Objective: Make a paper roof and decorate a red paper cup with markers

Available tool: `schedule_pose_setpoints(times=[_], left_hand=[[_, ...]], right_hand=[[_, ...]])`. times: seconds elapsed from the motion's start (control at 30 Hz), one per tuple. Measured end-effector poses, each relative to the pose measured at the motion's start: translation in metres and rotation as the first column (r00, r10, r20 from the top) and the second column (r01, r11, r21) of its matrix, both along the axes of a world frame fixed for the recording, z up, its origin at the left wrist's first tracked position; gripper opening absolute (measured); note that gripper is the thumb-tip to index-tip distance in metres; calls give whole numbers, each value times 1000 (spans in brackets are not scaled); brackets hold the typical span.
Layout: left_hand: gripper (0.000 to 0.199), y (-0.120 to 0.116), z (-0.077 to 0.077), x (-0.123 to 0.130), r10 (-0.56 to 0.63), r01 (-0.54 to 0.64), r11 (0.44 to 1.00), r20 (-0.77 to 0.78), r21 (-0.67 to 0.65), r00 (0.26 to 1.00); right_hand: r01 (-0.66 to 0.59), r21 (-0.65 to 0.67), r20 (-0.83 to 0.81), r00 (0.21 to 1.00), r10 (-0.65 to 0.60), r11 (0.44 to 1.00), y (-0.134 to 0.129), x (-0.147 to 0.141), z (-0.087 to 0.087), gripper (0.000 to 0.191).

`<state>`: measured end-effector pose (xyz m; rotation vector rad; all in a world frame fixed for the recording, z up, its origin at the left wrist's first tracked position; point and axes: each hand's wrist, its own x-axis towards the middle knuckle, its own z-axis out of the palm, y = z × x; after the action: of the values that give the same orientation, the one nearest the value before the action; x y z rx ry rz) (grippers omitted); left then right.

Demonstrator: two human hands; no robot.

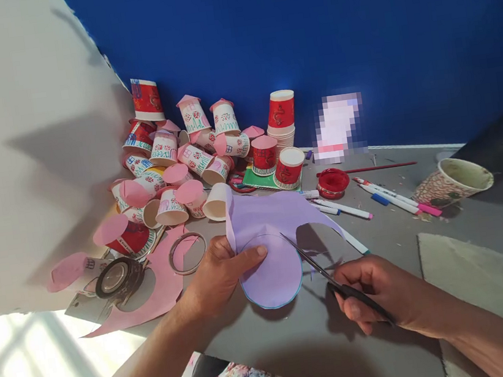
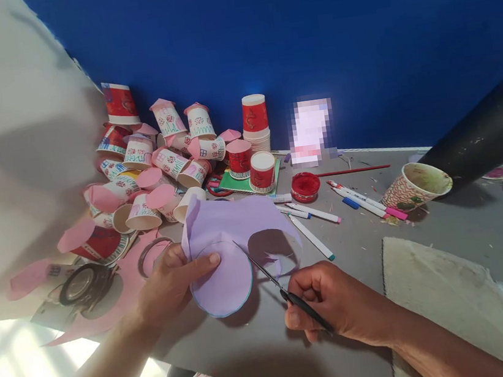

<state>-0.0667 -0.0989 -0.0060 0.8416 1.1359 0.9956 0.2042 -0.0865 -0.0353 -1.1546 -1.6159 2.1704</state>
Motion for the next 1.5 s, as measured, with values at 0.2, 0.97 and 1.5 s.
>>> schedule_pose_setpoints(times=[0.2,0.97,1.5], left_hand=[[35,3,0,-3,-34,34,999,-22,-10,999],[31,6,9,-19,-159,160,987,-35,10,987],[26,9,11,-21,-219,221,975,-72,24,973]], right_hand=[[10,-23,26,1000,-10,1000,0,1,0,63],[-35,-29,33,999,36,999,-1,2,-3,53],[-30,-54,6,1000,31,998,-2,4,-7,48]])
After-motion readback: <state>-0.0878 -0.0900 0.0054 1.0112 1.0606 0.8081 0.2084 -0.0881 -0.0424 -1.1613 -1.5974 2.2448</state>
